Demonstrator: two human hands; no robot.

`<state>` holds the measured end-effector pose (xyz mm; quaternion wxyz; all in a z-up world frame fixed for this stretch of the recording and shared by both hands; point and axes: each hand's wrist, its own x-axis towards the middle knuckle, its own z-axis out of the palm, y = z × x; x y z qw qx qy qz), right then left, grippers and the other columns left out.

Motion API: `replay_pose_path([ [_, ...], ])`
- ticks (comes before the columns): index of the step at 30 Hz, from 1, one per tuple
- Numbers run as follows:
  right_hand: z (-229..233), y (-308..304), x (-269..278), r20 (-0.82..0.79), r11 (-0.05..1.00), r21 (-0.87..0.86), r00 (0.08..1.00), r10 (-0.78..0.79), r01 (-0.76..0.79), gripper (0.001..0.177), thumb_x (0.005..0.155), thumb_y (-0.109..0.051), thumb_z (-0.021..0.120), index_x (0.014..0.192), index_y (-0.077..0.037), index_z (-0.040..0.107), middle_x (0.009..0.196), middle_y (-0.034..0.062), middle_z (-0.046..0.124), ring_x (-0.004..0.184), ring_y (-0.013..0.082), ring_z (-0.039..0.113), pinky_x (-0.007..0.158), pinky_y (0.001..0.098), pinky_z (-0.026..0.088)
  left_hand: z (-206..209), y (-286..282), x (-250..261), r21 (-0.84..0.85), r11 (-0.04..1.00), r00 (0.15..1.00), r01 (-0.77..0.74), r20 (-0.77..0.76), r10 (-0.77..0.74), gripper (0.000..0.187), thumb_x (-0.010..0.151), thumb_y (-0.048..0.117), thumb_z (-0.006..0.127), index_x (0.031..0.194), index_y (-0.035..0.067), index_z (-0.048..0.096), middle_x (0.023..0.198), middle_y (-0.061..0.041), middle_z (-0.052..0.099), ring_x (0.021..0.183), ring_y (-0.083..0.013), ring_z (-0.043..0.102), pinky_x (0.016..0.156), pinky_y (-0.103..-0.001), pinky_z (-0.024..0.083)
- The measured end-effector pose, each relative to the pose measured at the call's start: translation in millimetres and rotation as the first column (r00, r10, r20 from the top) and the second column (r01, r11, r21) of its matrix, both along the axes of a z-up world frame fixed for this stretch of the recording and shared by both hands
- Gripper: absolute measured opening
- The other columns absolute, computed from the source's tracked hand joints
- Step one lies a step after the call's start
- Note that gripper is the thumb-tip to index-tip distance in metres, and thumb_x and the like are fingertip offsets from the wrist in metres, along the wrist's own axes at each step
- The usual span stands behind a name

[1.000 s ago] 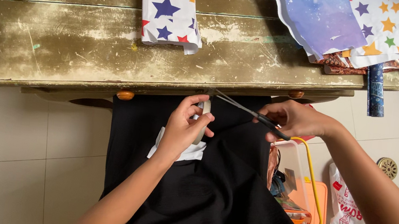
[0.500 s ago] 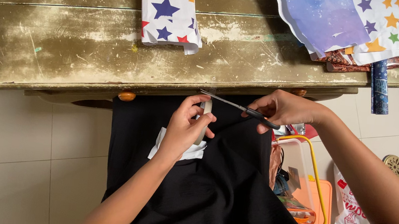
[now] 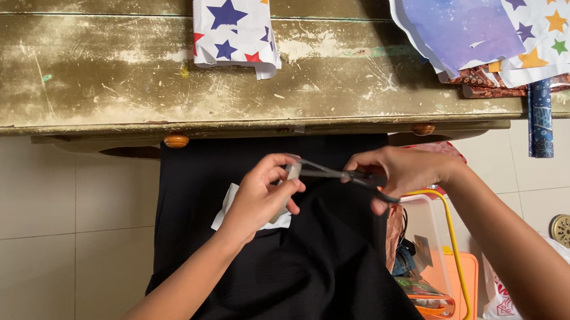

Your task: The person wraps a small rectangular item with star-patterned wrapping paper, folds the edges, and secures the package with clear tape. They use scissors to cut tape and complete the wrapping process on a gold-colored table.

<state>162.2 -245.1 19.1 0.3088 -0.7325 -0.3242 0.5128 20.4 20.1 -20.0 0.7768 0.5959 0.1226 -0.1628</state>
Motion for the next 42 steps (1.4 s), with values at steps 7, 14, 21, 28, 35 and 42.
replay_pose_path([
  [7, 13, -13, -23, -0.099, 0.955, 0.130, 0.962, -0.254, 0.265, 0.041, 0.074, -0.004, 0.091, 0.107, -0.005, 0.066, 0.101, 0.0037, 0.073, 0.093, 0.0121, 0.070, 0.082, 0.0318, 0.059, 11, -20, -9, 0.005, 0.995, 0.991, 0.103, 0.086, -0.103, 0.040, 0.094, 0.008, 0.062, 0.134, 0.004, 0.055, 0.097, -0.012, 0.075, 0.063, -0.0128, 0.072, 0.059, -0.022, 0.051],
  [14, 20, 16, -53, 0.129, 0.694, 0.297, 0.692, -0.710, 0.656, 0.043, 0.076, -0.001, 0.085, 0.112, -0.005, 0.062, 0.096, 0.0027, 0.073, 0.084, 0.0087, 0.064, 0.069, 0.0259, 0.048, 20, -41, 0, 0.058, 0.985, 0.981, 0.163, 0.098, -0.168, 0.045, 0.095, 0.011, 0.063, 0.137, 0.003, 0.050, 0.096, -0.011, 0.074, 0.066, -0.0135, 0.075, 0.060, -0.022, 0.054],
  [21, 23, 28, -52, 0.048, 0.664, 0.384, 0.704, -0.709, 0.642, 0.040, 0.080, 0.000, 0.083, 0.113, -0.003, 0.061, 0.093, 0.0036, 0.070, 0.089, 0.0076, 0.068, 0.079, 0.0246, 0.058, 20, -50, 3, 0.026, 0.991, 0.979, 0.132, 0.151, -0.135, 0.046, 0.095, 0.011, 0.065, 0.137, 0.000, 0.050, 0.092, -0.010, 0.072, 0.066, -0.0139, 0.075, 0.056, -0.023, 0.053],
  [28, 14, 32, -46, 0.052, 0.617, 0.436, 0.666, -0.744, 0.655, 0.038, 0.080, 0.002, 0.078, 0.111, -0.002, 0.057, 0.105, 0.0015, 0.068, 0.092, 0.0068, 0.068, 0.083, 0.0246, 0.058, 19, -52, -4, 0.027, 0.994, 0.966, 0.106, 0.233, -0.110, 0.066, 0.095, 0.012, 0.064, 0.151, 0.001, 0.031, 0.104, -0.010, 0.074, 0.079, -0.0151, 0.076, 0.068, -0.023, 0.057],
  [35, 28, 45, -35, 0.342, 0.707, 0.419, 0.622, -0.704, 0.570, 0.035, 0.082, 0.002, 0.079, 0.109, 0.000, 0.058, 0.086, 0.0015, 0.068, 0.080, 0.0040, 0.066, 0.070, 0.0230, 0.055, 15, -48, -6, 0.168, 0.981, 0.955, 0.092, 0.263, -0.135, 0.064, 0.099, 0.014, 0.066, 0.153, -0.002, 0.037, 0.101, -0.013, 0.080, 0.092, -0.0149, 0.078, 0.083, -0.026, 0.060],
  [42, 55, 67, -19, 0.606, 0.774, 0.403, 0.491, -0.625, 0.488, 0.039, 0.076, -0.007, 0.087, 0.106, -0.001, 0.063, 0.072, 0.0069, 0.064, 0.061, 0.0100, 0.050, 0.056, 0.0278, 0.042, 14, -43, 14, -0.039, 0.999, 0.999, -0.038, -0.002, 0.038, 0.064, 0.095, 0.021, 0.063, 0.150, 0.005, 0.034, 0.094, -0.016, 0.075, 0.069, -0.0223, 0.077, 0.060, -0.028, 0.057],
])
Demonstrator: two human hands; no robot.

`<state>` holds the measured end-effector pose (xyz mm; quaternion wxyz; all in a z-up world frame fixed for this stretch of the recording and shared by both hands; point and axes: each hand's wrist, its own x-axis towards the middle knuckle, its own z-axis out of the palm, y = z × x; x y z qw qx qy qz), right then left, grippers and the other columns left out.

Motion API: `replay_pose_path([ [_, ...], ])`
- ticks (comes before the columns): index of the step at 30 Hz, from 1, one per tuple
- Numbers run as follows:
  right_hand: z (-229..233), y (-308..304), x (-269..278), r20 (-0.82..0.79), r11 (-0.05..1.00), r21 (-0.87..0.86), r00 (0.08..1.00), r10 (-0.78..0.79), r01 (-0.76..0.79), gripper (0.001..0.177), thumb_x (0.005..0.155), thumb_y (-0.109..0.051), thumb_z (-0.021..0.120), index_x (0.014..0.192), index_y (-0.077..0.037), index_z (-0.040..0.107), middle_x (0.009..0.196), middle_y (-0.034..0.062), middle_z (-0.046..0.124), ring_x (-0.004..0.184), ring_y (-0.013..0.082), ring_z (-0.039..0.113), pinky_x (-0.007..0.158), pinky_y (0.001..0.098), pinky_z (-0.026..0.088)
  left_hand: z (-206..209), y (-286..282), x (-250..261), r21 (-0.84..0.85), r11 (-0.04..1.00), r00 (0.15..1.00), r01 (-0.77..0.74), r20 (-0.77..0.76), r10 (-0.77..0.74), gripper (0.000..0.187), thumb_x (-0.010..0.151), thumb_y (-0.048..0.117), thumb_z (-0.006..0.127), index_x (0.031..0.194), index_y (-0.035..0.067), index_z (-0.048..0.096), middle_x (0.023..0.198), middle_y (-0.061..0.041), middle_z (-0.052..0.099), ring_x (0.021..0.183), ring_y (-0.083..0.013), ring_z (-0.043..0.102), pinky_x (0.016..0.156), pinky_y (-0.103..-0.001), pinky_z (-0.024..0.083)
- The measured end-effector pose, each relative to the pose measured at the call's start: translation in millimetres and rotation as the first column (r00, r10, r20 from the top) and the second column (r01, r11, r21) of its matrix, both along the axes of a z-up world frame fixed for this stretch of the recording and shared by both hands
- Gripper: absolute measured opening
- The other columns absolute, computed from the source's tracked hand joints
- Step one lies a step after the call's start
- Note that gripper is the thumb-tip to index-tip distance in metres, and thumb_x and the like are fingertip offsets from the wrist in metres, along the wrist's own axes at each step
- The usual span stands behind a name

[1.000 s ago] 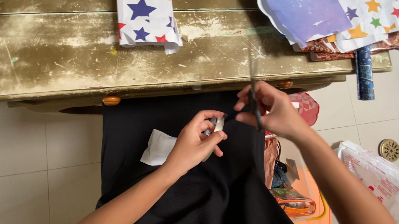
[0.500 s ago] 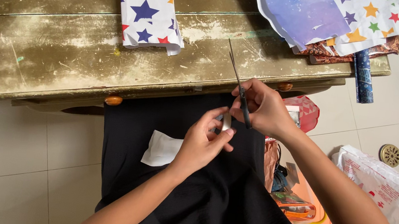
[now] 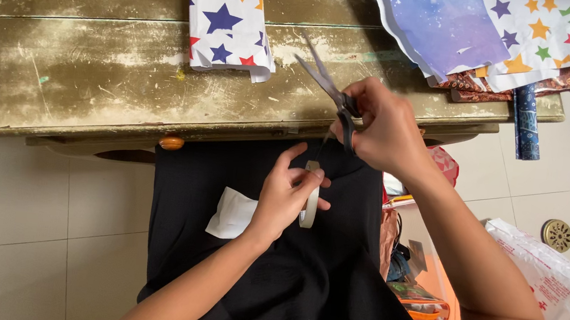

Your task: The person wraps a small rectangular item with star-patterned wrapping paper, folds the edges, and secures the package with clear tape. They use scissors to cut tape and complete the wrapping process on a gold-colored table.

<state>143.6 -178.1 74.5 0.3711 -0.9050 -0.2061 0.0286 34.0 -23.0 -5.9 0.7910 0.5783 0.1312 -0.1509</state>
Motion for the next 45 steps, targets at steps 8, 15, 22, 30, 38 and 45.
replay_pose_path([
  [8, -3, 18, 23, 0.062, 0.992, -0.033, 0.990, 0.123, -0.121, 0.039, 0.076, -0.009, 0.087, 0.106, -0.001, 0.064, 0.076, 0.0095, 0.071, 0.063, 0.0159, 0.066, 0.059, 0.0318, 0.050, -4, -2, 0, -0.005, 1.000, 0.995, -0.024, 0.096, 0.024, 0.051, 0.098, 0.026, 0.064, 0.138, -0.001, 0.050, 0.100, -0.014, 0.076, 0.073, -0.0196, 0.078, 0.062, -0.023, 0.059],
  [15, -9, 21, 25, 0.065, 0.986, -0.090, 0.988, 0.143, -0.137, 0.039, 0.075, -0.007, 0.087, 0.107, -0.001, 0.065, 0.075, 0.0102, 0.070, 0.063, 0.0210, 0.067, 0.060, 0.0342, 0.050, -10, -2, 1, -0.040, 0.999, 0.996, -0.032, 0.081, 0.035, 0.047, 0.097, 0.024, 0.065, 0.134, -0.002, 0.051, 0.101, -0.014, 0.074, 0.072, -0.0191, 0.077, 0.061, -0.023, 0.058],
  [22, -6, 13, 33, 0.180, 0.988, -0.149, 0.982, 0.062, -0.035, 0.059, 0.066, -0.026, 0.098, 0.109, -0.001, 0.065, 0.078, 0.0105, 0.069, 0.073, 0.0201, 0.070, 0.065, 0.0343, 0.053, -10, -2, 1, 0.008, 1.000, 0.998, -0.020, 0.062, 0.019, 0.047, 0.097, 0.023, 0.064, 0.136, 0.001, 0.051, 0.098, -0.014, 0.075, 0.071, -0.0179, 0.077, 0.052, -0.023, 0.051],
  [30, 10, -85, 25, -0.458, 0.891, 0.124, 0.771, 0.442, -0.437, 0.064, 0.068, -0.038, 0.092, 0.117, -0.005, 0.068, 0.096, -0.0008, 0.068, 0.088, 0.0084, 0.065, 0.087, 0.0282, 0.054, -13, 1, 1, -0.012, 1.000, 0.997, -0.002, 0.080, 0.003, 0.047, 0.098, 0.023, 0.064, 0.139, 0.006, 0.050, 0.099, -0.013, 0.075, 0.072, -0.0194, 0.078, 0.050, -0.022, 0.050],
  [38, -29, -133, 29, -0.763, 0.877, -0.015, 0.573, 0.300, -0.480, 0.063, 0.065, -0.037, 0.093, 0.116, -0.007, 0.072, 0.083, 0.0013, 0.069, 0.078, 0.0113, 0.061, 0.071, 0.0303, 0.054, -11, 4, 4, 0.057, 0.998, 0.995, 0.021, 0.099, -0.026, 0.048, 0.098, 0.022, 0.064, 0.142, 0.010, 0.050, 0.099, -0.012, 0.074, 0.074, -0.0180, 0.078, 0.050, -0.022, 0.050],
  [45, -33, -107, 39, -0.723, 0.839, -0.089, 0.614, 0.317, -0.537, 0.065, 0.060, -0.042, 0.092, 0.115, -0.011, 0.075, 0.093, -0.0004, 0.079, 0.077, 0.0096, 0.068, 0.067, 0.0294, 0.055, -7, 6, 3, 0.063, 0.998, 0.997, 0.017, 0.070, -0.022, 0.043, 0.097, 0.020, 0.064, 0.139, 0.010, 0.055, 0.098, -0.011, 0.075, 0.074, -0.0177, 0.078, 0.051, -0.022, 0.049],
])
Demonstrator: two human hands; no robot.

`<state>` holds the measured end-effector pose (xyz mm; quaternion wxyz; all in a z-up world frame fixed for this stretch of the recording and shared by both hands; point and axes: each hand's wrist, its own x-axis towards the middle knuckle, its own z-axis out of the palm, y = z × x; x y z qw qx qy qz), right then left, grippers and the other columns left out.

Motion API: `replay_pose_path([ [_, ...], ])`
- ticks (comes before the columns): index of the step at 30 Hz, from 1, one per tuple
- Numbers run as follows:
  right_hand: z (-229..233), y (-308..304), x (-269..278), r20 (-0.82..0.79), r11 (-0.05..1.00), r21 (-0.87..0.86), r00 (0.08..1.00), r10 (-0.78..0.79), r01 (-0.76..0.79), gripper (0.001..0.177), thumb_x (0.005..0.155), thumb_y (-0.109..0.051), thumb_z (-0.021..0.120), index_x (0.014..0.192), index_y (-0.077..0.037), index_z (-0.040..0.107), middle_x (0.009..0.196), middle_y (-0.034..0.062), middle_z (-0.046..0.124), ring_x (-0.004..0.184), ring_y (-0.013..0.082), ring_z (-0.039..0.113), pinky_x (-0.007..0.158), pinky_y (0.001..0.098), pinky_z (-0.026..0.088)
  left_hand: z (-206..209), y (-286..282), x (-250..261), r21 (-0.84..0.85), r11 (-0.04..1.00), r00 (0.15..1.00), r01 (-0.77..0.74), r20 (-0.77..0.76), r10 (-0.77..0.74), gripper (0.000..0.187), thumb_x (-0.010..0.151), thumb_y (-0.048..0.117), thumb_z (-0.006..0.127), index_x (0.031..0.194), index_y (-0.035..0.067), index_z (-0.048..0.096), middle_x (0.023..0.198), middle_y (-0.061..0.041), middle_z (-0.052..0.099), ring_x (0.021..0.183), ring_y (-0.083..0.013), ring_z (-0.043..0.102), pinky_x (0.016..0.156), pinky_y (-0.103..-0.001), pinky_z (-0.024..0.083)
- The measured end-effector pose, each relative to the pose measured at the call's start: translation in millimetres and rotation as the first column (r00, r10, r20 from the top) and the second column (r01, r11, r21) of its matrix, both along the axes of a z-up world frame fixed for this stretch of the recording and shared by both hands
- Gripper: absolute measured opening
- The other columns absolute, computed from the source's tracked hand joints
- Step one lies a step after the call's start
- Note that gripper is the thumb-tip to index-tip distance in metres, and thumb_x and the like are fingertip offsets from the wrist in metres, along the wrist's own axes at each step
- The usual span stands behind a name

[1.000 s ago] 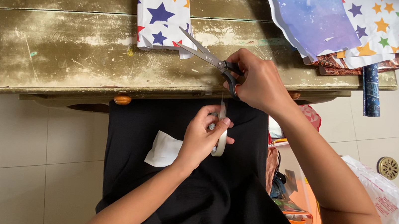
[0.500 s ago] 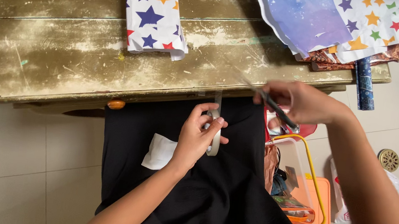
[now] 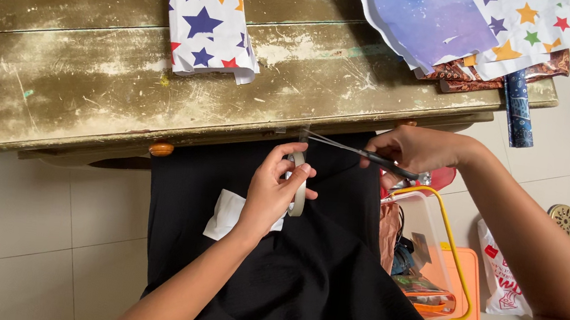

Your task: The person wraps a small rectangular item with star-patterned wrapping paper, folds the edges, and secures the package with clear tape. They use scissors to cut tape and complete the wrapping process on a gold-colored table.

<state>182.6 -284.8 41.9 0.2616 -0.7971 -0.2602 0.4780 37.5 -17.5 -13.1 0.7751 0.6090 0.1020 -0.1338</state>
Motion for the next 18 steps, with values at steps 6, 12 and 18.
replay_pose_path([
  [6, 7, 21, 0, 0.010, 0.997, -0.064, 0.999, 0.045, -0.045, 0.065, 0.060, -0.047, 0.090, 0.114, -0.013, 0.076, 0.075, 0.0018, 0.078, 0.064, 0.0122, 0.067, 0.059, 0.0311, 0.053, -4, -1, 0, -0.064, 0.998, 1.000, -0.008, 0.000, 0.008, 0.041, 0.098, 0.017, 0.063, 0.137, 0.009, 0.055, 0.098, -0.013, 0.074, 0.073, -0.0188, 0.076, 0.057, -0.024, 0.054],
  [12, 8, 27, 3, -0.003, 0.998, -0.068, 1.000, 0.020, -0.020, 0.065, 0.057, -0.043, 0.092, 0.113, -0.012, 0.078, 0.076, 0.0016, 0.080, 0.066, 0.0112, 0.072, 0.061, 0.0294, 0.056, -8, -2, 1, -0.100, 0.995, 1.000, -0.013, 0.007, 0.014, 0.040, 0.098, 0.014, 0.063, 0.137, 0.006, 0.055, 0.098, -0.014, 0.073, 0.072, -0.0198, 0.076, 0.063, -0.026, 0.058],
  [18, 10, 30, 2, -0.005, 0.992, -0.123, 1.000, -0.006, 0.006, 0.059, 0.059, -0.033, 0.093, 0.112, -0.012, 0.080, 0.073, 0.0053, 0.078, 0.064, 0.0136, 0.069, 0.060, 0.0316, 0.054, -8, -2, 1, -0.091, 0.996, 1.000, -0.007, 0.018, 0.009, 0.041, 0.098, 0.015, 0.063, 0.137, 0.006, 0.054, 0.097, -0.014, 0.073, 0.072, -0.0191, 0.076, 0.062, -0.026, 0.057],
])
